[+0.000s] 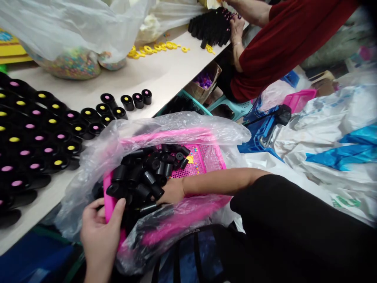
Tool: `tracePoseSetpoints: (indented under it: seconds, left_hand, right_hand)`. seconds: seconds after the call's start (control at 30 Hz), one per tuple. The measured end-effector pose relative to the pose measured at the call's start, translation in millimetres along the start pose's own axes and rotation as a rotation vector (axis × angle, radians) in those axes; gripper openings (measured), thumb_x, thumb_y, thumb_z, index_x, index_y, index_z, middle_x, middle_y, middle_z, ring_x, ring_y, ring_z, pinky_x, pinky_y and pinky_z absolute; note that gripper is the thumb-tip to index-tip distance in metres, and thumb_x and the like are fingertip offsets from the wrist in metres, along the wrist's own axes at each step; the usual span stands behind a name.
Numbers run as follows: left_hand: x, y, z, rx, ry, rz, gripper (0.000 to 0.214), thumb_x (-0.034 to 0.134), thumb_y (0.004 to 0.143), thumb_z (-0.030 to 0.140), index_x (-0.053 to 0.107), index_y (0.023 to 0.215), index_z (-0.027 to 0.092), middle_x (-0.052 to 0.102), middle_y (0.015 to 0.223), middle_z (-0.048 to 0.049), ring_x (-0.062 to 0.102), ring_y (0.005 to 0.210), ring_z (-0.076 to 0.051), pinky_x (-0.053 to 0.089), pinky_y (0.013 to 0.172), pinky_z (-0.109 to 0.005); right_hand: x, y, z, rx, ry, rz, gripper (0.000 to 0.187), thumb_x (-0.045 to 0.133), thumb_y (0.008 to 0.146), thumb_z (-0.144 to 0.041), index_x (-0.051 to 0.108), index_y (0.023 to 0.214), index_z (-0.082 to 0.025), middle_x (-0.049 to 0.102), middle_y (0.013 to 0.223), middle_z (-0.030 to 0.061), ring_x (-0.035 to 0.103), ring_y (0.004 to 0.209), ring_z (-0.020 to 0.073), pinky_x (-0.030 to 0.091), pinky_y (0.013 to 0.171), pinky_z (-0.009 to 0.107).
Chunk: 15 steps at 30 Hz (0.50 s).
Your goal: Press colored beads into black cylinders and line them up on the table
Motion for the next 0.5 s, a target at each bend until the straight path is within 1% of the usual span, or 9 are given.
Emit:
tracePoseSetpoints:
  seconds: [0.03, 0.1, 0.17, 0.2, 0.23, 0.3, 0.37, 0.43, 0.5]
  left_hand:
    - [-0.4, 0, -2, -0.018, -0.005, 0.002, 0.047, 0.076, 0.051, 0.032, 0.051, 0.089, 0.020, 0.064, 0.062, 0.0065, 0.057, 0.053, -0.010, 0.047, 0.053, -0.020]
    - [-1.4, -1, -6, -0.035, -0.024, 0.003, 0.047, 0.076, 0.051, 0.029, 0.052, 0.090, 0.020, 0.065, 0.064, 0.0058, 0.058, 0.055, -0.009, 0.047, 0.057, -0.020]
    - [-4.0, -1, -6, -0.023, -0.035, 0.016, 0.047, 0.076, 0.051, 0.028, 0.052, 0.090, 0.020, 0.065, 0.064, 0.0059, 0.059, 0.056, -0.009, 0.046, 0.058, -0.019]
    - [-4.7, -2, -7, -0.019, -0.038, 0.015, 0.047, 0.076, 0.050, 0.027, 0.052, 0.090, 0.020, 0.066, 0.064, 0.0059, 0.059, 0.057, -0.009, 0.047, 0.059, -0.019]
    - [-6.0, -2, -7, -0.016, -0.036, 0.021, 0.048, 0.076, 0.050, 0.027, 0.052, 0.090, 0.020, 0.066, 0.064, 0.0060, 0.059, 0.057, -0.009, 0.047, 0.059, -0.019]
    - [-9.4, -5, -7, -0.015, -0.022, 0.044, 0.048, 0.076, 0.049, 0.028, 0.053, 0.090, 0.020, 0.066, 0.064, 0.0059, 0.060, 0.057, -0.009, 0.047, 0.058, -0.018]
    - [-13.0, -8, -8, -0.034, -0.023, 0.072, 0.047, 0.076, 0.048, 0.029, 0.054, 0.090, 0.019, 0.065, 0.062, 0.0057, 0.059, 0.055, -0.009, 0.047, 0.056, -0.018]
    - [-16.2, -12, -9, -0.047, -0.032, 0.093, 0.047, 0.075, 0.048, 0.029, 0.055, 0.089, 0.019, 0.065, 0.062, 0.0053, 0.060, 0.054, -0.009, 0.047, 0.054, -0.018]
    - [-19.2, -14, -9, -0.047, -0.025, 0.104, 0.047, 0.075, 0.048, 0.029, 0.056, 0.091, 0.019, 0.065, 0.062, 0.0050, 0.060, 0.053, -0.010, 0.047, 0.052, -0.018]
  right_hand:
    - [3, -4, -2, -0.012, 0.065, 0.003, 0.023, 0.048, 0.089, -0.028, 0.065, 0.098, -0.015, 0.065, 0.112, 0.0118, 0.058, 0.101, 0.0250, 0.044, 0.087, 0.035]
    - [10, -13, -3, 0.012, 0.152, -0.007, 0.020, 0.051, 0.087, -0.026, 0.065, 0.098, -0.016, 0.066, 0.109, 0.0116, 0.059, 0.099, 0.0247, 0.046, 0.084, 0.034]
    - [17, -23, -2, 0.067, 0.217, 0.006, 0.021, 0.054, 0.085, -0.023, 0.064, 0.101, -0.015, 0.067, 0.105, 0.0114, 0.060, 0.096, 0.0227, 0.047, 0.082, 0.031]
    - [19, -29, -1, 0.106, 0.275, 0.034, 0.021, 0.055, 0.084, -0.022, 0.064, 0.101, -0.014, 0.067, 0.104, 0.0117, 0.059, 0.095, 0.0218, 0.046, 0.083, 0.029]
    - [20, -36, 2, 0.179, 0.376, 0.078, 0.019, 0.058, 0.083, -0.022, 0.065, 0.098, -0.013, 0.068, 0.102, 0.0118, 0.059, 0.095, 0.0211, 0.046, 0.084, 0.028]
    - [26, -55, 14, 0.403, 0.622, 0.198, 0.016, 0.063, 0.080, -0.025, 0.067, 0.090, -0.013, 0.068, 0.097, 0.0102, 0.059, 0.092, 0.0198, 0.045, 0.084, 0.027]
    - [34, -76, 21, 0.611, 0.776, 0.278, 0.019, 0.062, 0.082, -0.031, 0.068, 0.081, -0.013, 0.068, 0.084, 0.0054, 0.059, 0.079, 0.0167, 0.045, 0.075, 0.025]
    - [41, -90, 21, 0.740, 0.864, 0.291, 0.032, 0.056, 0.086, -0.039, 0.068, 0.075, -0.012, 0.063, 0.069, 0.0004, 0.056, 0.066, 0.0127, 0.043, 0.064, 0.023]
    - [49, -100, 21, 0.853, 1.036, 0.262, 0.042, 0.055, 0.086, -0.048, 0.068, 0.072, -0.010, 0.058, 0.060, -0.0023, 0.053, 0.058, 0.0095, 0.042, 0.058, 0.020]
Point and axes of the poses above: each hand's wrist, its own y-axis towards the middle knuckle, its own x-axis out of the palm, z = x × y, the point moved 9 cm from there along y, towards the middle knuckle
